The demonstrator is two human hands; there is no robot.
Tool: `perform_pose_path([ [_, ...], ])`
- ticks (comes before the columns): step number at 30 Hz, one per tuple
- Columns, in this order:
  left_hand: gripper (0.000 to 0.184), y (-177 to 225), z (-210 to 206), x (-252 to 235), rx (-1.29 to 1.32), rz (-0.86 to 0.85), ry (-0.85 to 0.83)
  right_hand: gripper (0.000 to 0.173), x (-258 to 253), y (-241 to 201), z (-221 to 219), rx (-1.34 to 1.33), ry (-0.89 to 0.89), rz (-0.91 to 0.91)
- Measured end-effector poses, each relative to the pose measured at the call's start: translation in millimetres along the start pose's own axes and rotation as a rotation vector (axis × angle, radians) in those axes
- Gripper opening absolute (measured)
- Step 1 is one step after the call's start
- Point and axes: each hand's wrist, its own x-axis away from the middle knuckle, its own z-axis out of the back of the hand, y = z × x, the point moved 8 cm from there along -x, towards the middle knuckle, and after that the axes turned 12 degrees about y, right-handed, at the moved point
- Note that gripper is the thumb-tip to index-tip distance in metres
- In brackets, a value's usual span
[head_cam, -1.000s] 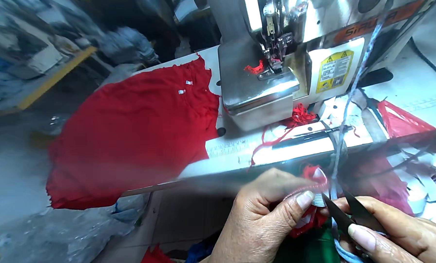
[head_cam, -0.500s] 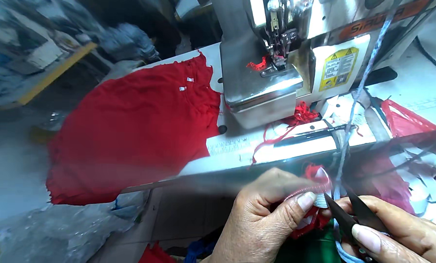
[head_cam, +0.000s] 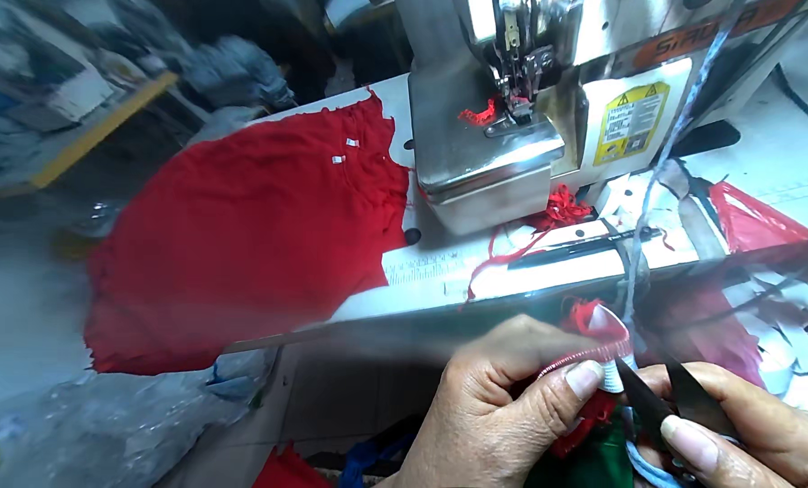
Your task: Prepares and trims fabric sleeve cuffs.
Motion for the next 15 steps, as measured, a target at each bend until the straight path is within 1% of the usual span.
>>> perform_pose_path([
  [4,0.018,-16,-5,3,0.175,0.271,0.020,0.026,1,1,0,0.108,0.076,0.121],
  [6,0.020,-19,-7,6,0.239,0.337,0.036,0.026,1,2,1,0.144,0.095,0.147],
  [9,0.018,-15,-6,7,0.243,0.276,0.045,0.025,0,1,2,0.051,0.032,0.111],
  [12,0.016,-9,-1,6,0.148,0.156,0.066,0.026,1,0,2,-0.052,-0.032,0.057],
  [15,0.017,-1,1,5,0.049,0.052,0.047,0.028,1,-1,2,-0.045,-0.050,0.035],
])
